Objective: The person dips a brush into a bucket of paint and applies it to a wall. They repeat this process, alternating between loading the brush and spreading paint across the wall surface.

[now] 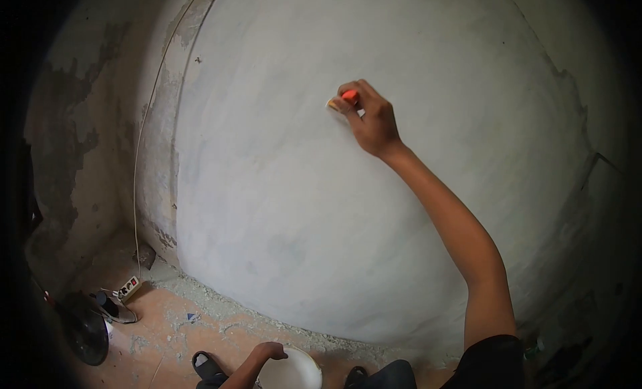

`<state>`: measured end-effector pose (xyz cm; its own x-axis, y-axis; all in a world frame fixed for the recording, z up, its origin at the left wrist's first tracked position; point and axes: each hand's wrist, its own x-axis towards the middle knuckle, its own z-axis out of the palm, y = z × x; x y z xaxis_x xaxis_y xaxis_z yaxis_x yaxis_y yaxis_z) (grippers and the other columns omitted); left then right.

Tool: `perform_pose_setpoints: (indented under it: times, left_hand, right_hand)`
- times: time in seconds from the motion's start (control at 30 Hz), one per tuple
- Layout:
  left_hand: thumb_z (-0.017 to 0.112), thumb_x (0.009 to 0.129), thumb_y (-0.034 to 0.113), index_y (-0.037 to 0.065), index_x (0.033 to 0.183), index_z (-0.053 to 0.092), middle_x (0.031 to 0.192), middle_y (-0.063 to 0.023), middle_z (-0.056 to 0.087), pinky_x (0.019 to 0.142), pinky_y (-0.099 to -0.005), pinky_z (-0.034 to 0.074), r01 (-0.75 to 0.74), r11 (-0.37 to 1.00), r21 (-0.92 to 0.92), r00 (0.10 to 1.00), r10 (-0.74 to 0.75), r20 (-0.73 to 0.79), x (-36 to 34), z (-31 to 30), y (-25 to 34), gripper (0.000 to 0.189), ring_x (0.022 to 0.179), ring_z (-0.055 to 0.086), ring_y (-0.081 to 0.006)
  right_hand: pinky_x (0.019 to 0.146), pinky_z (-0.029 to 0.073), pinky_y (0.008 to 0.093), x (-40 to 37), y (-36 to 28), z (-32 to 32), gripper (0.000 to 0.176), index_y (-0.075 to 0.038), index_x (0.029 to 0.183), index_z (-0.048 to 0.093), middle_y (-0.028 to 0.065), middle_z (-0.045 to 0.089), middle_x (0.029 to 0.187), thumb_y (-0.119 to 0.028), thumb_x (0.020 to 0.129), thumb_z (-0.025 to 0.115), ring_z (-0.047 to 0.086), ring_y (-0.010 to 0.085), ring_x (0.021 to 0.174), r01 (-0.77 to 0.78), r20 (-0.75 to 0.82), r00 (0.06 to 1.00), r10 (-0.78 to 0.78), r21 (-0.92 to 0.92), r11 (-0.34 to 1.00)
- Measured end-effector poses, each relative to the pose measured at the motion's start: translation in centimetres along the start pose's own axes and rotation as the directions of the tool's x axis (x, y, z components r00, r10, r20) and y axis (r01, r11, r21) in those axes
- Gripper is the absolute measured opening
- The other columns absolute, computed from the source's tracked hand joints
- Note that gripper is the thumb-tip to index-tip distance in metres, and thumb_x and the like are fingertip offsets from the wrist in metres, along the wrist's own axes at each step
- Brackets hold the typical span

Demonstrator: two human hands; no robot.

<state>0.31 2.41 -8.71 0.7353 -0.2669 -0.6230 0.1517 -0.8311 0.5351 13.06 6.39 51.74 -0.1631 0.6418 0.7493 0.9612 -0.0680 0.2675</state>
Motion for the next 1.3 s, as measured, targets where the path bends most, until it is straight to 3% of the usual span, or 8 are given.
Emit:
perform_pose_setpoints:
  times: [0.2, 0.4, 0.83, 0.93, 1.03, 1.13, 1.23, 1.3]
  left_hand:
    - [0.049, 0.078, 0.037, 0.008, 0.105, 0.06, 0.112, -0.0112, 0.057, 0.085, -0.0393, 0.043, -0.021, 1.0, -0.02, 0.999, 0.02, -0.043, -0.4, -0.1, -0.1, 0.041, 0.103, 0.054, -0.028]
    - [0.049, 0.08, 0.041, 0.002, 0.101, 0.061, 0.108, -0.0154, 0.058, 0.086, -0.0383, 0.043, -0.052, 0.998, -0.04, 0.997, 0.05, -0.056, -0.9, -0.3, 0.2, 0.046, 0.1, 0.055, -0.0298]
    - [0.05, 0.075, 0.031, 0.013, 0.108, 0.06, 0.116, -0.0076, 0.055, 0.085, -0.0402, 0.044, 0.006, 1.0, 0.015, 1.0, -0.006, -0.017, 0.6, 0.0, 0.3, 0.038, 0.107, 0.052, -0.0259]
    - [0.05, 0.076, 0.032, 0.013, 0.108, 0.06, 0.116, -0.0079, 0.055, 0.085, -0.0401, 0.044, -0.009, 1.0, 0.012, 1.0, 0.009, -0.01, -0.1, -0.4, 0.6, 0.038, 0.107, 0.053, -0.0259]
    - [0.048, 0.079, 0.04, 0.006, 0.104, 0.06, 0.112, -0.0133, 0.056, 0.087, -0.0397, 0.042, -0.078, 0.997, 0.017, 0.996, 0.079, -0.035, -2.7, -1.0, 1.0, 0.044, 0.105, 0.052, -0.0295]
    - [0.048, 0.081, 0.044, 0.002, 0.104, 0.059, 0.111, -0.0154, 0.056, 0.089, -0.0391, 0.04, -0.105, 0.994, 0.039, 0.994, 0.107, -0.038, -2.5, -1.8, 0.7, 0.049, 0.106, 0.051, -0.0305]
    - [0.049, 0.077, 0.035, 0.006, 0.107, 0.059, 0.116, -0.0126, 0.055, 0.088, -0.0391, 0.042, -0.061, 0.998, 0.018, 0.998, 0.061, -0.005, -2.3, -1.4, 0.7, 0.043, 0.107, 0.052, -0.0281]
    - [0.049, 0.077, 0.035, 0.007, 0.107, 0.059, 0.116, -0.0125, 0.054, 0.088, -0.04, 0.042, -0.031, 1.0, 0.003, 0.999, 0.031, -0.027, -1.4, -1.1, 0.7, 0.043, 0.108, 0.051, -0.0283]
  right_hand:
    - [0.057, 0.044, 0.0237, 6.5, 4.1, -1.6, 0.025, -0.004, 0.083, 0.051, 0.0025, 0.053, 0.068, -0.028, 0.087, 0.053, 0.054, 0.0087, 0.061, -0.218, -0.139, 0.962, 0.234, 0.119, 0.969]
    - [0.053, 0.044, 0.0294, 11.1, 5.1, -6.2, 0.016, -0.009, 0.084, 0.052, 0.0032, 0.052, 0.071, -0.024, 0.083, 0.057, 0.053, 0.0186, 0.059, 0.267, -0.163, 0.859, -0.486, -0.667, 0.696]
    - [0.054, 0.047, 0.0286, -1.2, 0.1, -2.7, 0.013, -0.007, 0.083, 0.054, 0.0048, 0.05, 0.07, -0.011, 0.076, 0.065, 0.052, 0.016, 0.062, 0.414, 0.413, 0.873, -0.259, -0.348, 0.841]
    - [0.058, 0.046, 0.0237, -0.2, 0.9, -5.5, 0.015, -0.003, 0.082, 0.052, 0.003, 0.053, 0.072, -0.016, 0.085, 0.056, 0.054, 0.0098, 0.062, -0.209, 0.103, 0.973, 0.205, 0.029, 0.977]
    - [0.061, 0.046, 0.0217, 1.1, 5.1, -8.4, 0.019, -0.002, 0.085, 0.052, 0.001, 0.053, 0.072, -0.02, 0.087, 0.055, 0.053, 0.0066, 0.065, -0.279, -0.125, 0.946, 0.3, 0.16, 0.947]
    - [0.06, 0.046, 0.0238, 3.4, 7.3, -12.0, 0.018, -0.003, 0.086, 0.052, 0.0016, 0.053, 0.074, -0.021, 0.086, 0.055, 0.053, 0.0075, 0.065, -0.258, -0.229, 0.936, 0.265, 0.063, 0.964]
    - [0.056, 0.045, 0.027, 5.0, 7.0, -14.1, 0.015, -0.005, 0.088, 0.053, 0.0028, 0.053, 0.073, -0.02, 0.084, 0.058, 0.053, 0.0114, 0.062, -0.064, -0.251, 0.967, -0.029, -0.356, 0.932]
    - [0.053, 0.044, 0.0301, 5.1, 6.4, -14.6, 0.013, -0.007, 0.087, 0.053, 0.0046, 0.05, 0.071, -0.017, 0.082, 0.06, 0.051, 0.017, 0.059, 0.172, -0.146, 0.909, -0.39, -0.722, 0.67]
